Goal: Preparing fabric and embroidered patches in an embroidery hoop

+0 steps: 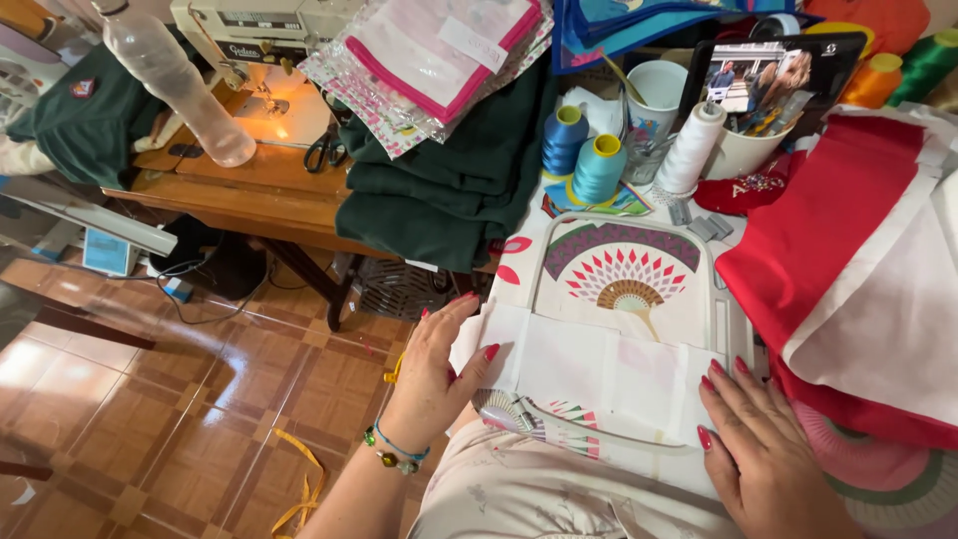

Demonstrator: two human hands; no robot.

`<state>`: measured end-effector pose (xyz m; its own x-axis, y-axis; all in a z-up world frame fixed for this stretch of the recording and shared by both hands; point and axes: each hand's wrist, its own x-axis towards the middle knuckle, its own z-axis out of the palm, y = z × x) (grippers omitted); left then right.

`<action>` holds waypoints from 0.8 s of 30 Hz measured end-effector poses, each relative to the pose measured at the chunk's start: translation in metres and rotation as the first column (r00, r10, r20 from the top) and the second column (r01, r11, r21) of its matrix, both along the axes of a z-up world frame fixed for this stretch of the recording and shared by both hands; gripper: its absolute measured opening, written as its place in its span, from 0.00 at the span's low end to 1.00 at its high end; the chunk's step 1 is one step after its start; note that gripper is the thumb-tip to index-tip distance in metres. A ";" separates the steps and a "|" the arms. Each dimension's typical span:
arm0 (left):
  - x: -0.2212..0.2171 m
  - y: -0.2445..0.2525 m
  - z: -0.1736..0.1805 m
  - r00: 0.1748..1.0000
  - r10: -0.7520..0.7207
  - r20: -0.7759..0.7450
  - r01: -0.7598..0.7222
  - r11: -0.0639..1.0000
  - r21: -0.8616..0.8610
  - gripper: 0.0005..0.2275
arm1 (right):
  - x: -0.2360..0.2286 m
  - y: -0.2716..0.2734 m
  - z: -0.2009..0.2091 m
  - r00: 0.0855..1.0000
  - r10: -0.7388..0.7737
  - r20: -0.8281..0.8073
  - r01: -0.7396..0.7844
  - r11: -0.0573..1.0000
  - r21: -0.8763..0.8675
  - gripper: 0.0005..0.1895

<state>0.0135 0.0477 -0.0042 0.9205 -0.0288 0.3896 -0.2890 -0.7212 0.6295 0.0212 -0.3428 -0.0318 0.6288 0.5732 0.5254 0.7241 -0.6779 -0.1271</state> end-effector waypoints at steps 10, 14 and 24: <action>-0.006 -0.030 0.025 0.985 -0.122 0.124 0.119 0.993 0.026 0.18 | -0.007 0.007 0.019 0.994 -0.043 -0.097 0.045 0.999 0.023 0.25; -0.004 -0.043 0.024 0.968 -0.195 0.158 0.189 0.981 0.053 0.16 | -0.008 0.012 0.028 0.991 -0.068 -0.115 0.074 0.996 0.046 0.25; 0.058 -0.028 -0.097 0.911 -0.246 0.332 0.147 0.944 0.294 0.16 | -0.016 0.014 0.048 0.970 -0.055 -0.235 0.078 0.993 0.089 0.25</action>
